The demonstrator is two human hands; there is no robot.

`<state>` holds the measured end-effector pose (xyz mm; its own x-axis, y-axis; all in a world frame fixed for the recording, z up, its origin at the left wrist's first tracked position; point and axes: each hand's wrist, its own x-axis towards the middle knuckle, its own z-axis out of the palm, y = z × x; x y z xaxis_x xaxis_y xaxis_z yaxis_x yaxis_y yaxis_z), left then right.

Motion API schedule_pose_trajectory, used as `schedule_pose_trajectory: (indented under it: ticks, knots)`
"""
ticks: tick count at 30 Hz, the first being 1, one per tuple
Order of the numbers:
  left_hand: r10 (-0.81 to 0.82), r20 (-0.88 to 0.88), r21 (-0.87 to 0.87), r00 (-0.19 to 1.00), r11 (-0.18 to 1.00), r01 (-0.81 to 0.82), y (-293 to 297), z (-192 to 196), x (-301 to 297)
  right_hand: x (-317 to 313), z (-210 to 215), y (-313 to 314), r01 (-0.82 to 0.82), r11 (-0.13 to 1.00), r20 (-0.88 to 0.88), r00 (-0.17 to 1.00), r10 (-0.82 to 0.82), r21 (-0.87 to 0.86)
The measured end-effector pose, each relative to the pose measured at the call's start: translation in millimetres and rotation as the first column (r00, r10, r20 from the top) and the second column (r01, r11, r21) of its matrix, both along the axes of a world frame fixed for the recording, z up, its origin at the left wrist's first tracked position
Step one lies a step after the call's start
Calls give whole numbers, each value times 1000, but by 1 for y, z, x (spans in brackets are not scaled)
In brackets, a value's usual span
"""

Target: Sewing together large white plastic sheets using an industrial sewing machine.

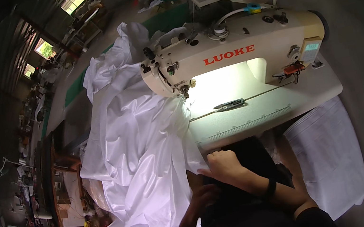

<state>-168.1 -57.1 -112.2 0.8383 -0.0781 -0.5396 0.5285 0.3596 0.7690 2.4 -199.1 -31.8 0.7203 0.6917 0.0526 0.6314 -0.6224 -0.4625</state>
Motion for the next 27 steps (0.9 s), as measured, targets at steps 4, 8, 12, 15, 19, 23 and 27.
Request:
schedule_pose_trajectory:
  ticks: [4,8,12,15,19,23,27]
  knots:
    - [717,195,129,669,657,-742,38,-62,-52,-13,-29,19,-83,963,-210,968,139,257]
    - [681,606,516,411,57,-855,121,12,-27,-16,-32,16,-165,844,-375,841,390,510]
    - [493,730,474,473,133,-870,182,151,73,-24,-22,-35,-153,851,-657,573,491,503]
    - [416,700,553,580,198,-809,184,225,137,-50,-21,-74,88,859,-853,207,479,504]
    - [43,395,773,918,-556,-307,133,248,145,-78,-22,-100,-37,971,-971,47,236,234]
    - [-364,484,757,796,631,-172,34,165,88,-80,-6,-95,69,901,-888,218,405,428]
    - [-367,470,880,803,270,-391,49,87,57,-83,21,-101,-119,784,-652,487,581,610]
